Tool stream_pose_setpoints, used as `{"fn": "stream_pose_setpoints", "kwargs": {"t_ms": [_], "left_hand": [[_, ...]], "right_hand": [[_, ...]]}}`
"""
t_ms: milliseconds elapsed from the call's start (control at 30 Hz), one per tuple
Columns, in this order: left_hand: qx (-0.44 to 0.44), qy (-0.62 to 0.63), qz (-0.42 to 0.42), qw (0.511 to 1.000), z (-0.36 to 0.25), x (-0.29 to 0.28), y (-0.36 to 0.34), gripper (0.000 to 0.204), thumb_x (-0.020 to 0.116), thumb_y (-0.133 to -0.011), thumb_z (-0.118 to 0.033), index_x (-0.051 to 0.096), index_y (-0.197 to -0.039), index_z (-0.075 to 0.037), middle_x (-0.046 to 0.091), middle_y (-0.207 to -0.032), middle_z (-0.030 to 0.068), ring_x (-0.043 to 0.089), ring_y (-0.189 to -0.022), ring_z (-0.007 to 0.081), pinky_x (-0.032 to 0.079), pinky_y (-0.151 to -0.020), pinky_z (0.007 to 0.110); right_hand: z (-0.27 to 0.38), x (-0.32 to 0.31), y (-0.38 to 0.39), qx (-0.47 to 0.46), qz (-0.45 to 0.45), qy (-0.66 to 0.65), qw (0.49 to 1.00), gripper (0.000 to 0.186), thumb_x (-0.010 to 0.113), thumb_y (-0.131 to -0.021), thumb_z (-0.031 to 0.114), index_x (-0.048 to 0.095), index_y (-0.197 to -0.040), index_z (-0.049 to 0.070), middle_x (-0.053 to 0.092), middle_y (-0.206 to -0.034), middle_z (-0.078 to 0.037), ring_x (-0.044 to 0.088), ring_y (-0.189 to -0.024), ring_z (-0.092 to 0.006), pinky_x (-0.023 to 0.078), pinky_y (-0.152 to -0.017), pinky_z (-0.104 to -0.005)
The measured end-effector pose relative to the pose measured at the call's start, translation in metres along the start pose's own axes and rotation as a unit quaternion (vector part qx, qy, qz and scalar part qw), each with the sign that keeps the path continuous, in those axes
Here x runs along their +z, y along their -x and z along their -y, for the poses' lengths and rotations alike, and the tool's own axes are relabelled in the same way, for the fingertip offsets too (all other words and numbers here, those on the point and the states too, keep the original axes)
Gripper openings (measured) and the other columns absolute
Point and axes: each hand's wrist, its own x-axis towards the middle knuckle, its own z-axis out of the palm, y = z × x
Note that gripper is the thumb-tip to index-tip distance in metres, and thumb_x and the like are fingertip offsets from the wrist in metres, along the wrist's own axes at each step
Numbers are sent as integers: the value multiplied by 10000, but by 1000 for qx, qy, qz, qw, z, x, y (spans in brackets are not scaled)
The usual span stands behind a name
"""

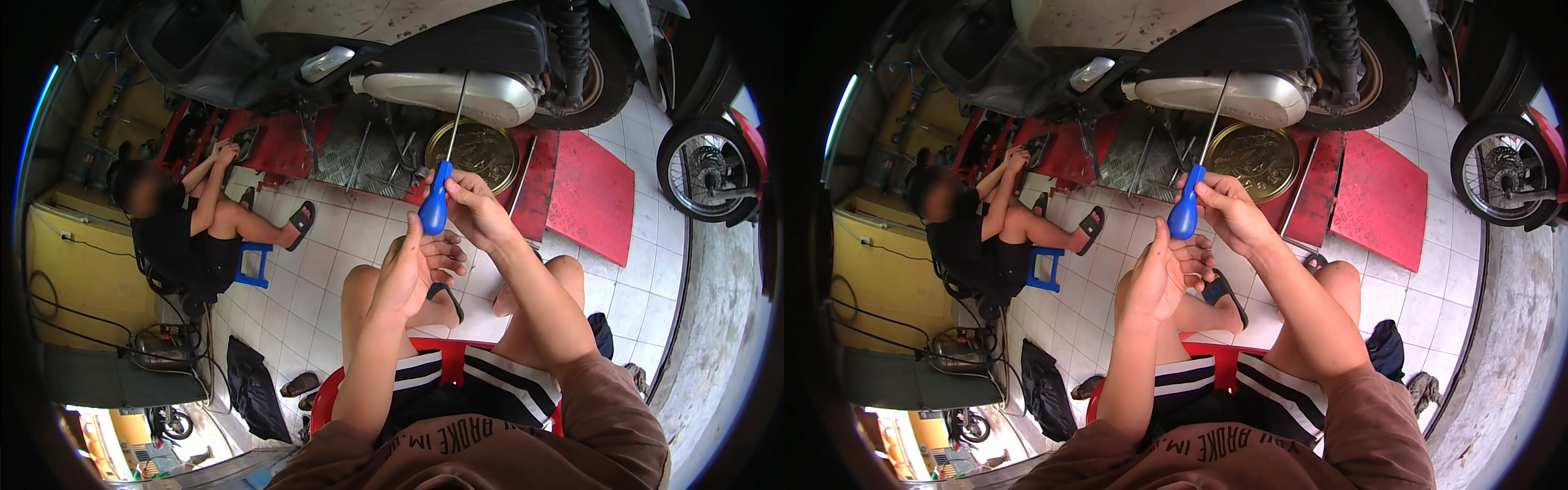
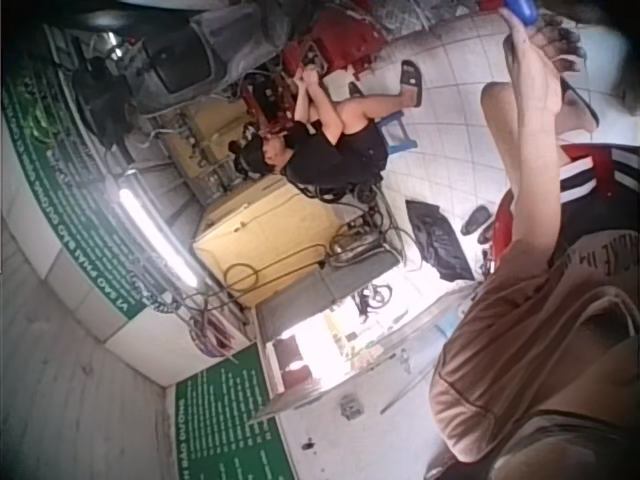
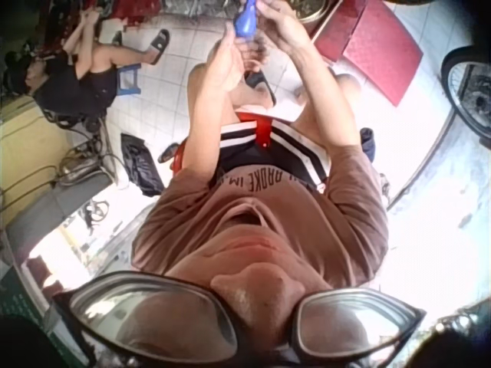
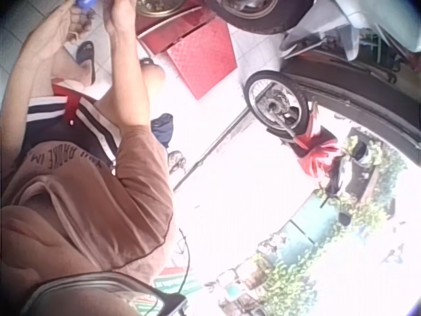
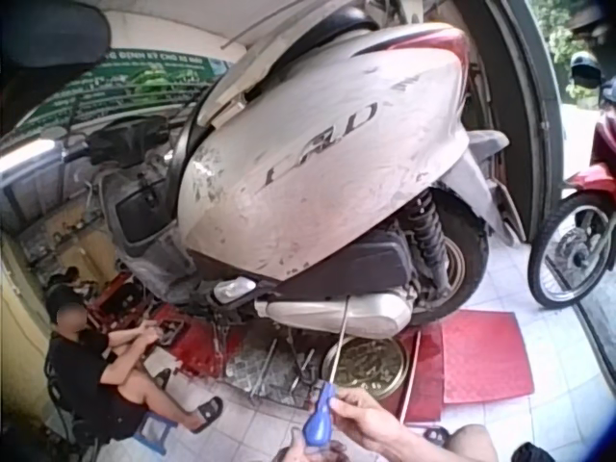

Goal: The person uses a T-handle wrench and a screwdriver to work on the underside of a white motorcycle. They repeatedly tighten and loosen bolts on the engine area while sitting on a small stool in a workshop.

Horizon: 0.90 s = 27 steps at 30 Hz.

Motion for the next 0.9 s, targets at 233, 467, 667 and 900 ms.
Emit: {"fn": "stream_pose_setpoints", "kwargs": {"t_ms": [233,467,667,900], "left_hand": [[-74,332,-4,940,-1,-5,-9,486,535,-956,-445,539,-1043,34,565,-815,58,553,-627,91,489,-537,174],[363,-389,-216,819,19,18,-18,269,737,-818,-43,516,-955,26,602,-923,109,626,-706,124,541,-546,236],[2,53,-20,998,13,0,-12,358,577,-958,-346,525,-995,6,576,-825,78,620,-698,146,482,-489,258],[350,-502,-278,740,11,7,-12,238,734,-837,-177,654,-908,36,610,-720,113,616,-582,145,485,-498,244]], "right_hand": [[4,-1,-1,9,-16,6,1000,304,632,-923,265,613,-1043,-13,642,-921,-63,603,-827,-126,495,-798,-288],[7,0,3,36,-105,136,985,252,635,-924,236,633,-930,-16,653,-819,-72,614,-732,-124,512,-722,-270],[1,-4,-1,37,-16,17,999,283,522,-981,242,583,-1089,-12,655,-939,-93,621,-856,-156,494,-820,-293],[10,-1,2,51,-141,144,978,288,698,-878,296,661,-874,10,643,-744,-42,588,-668,-76,465,-615,-200]]}}
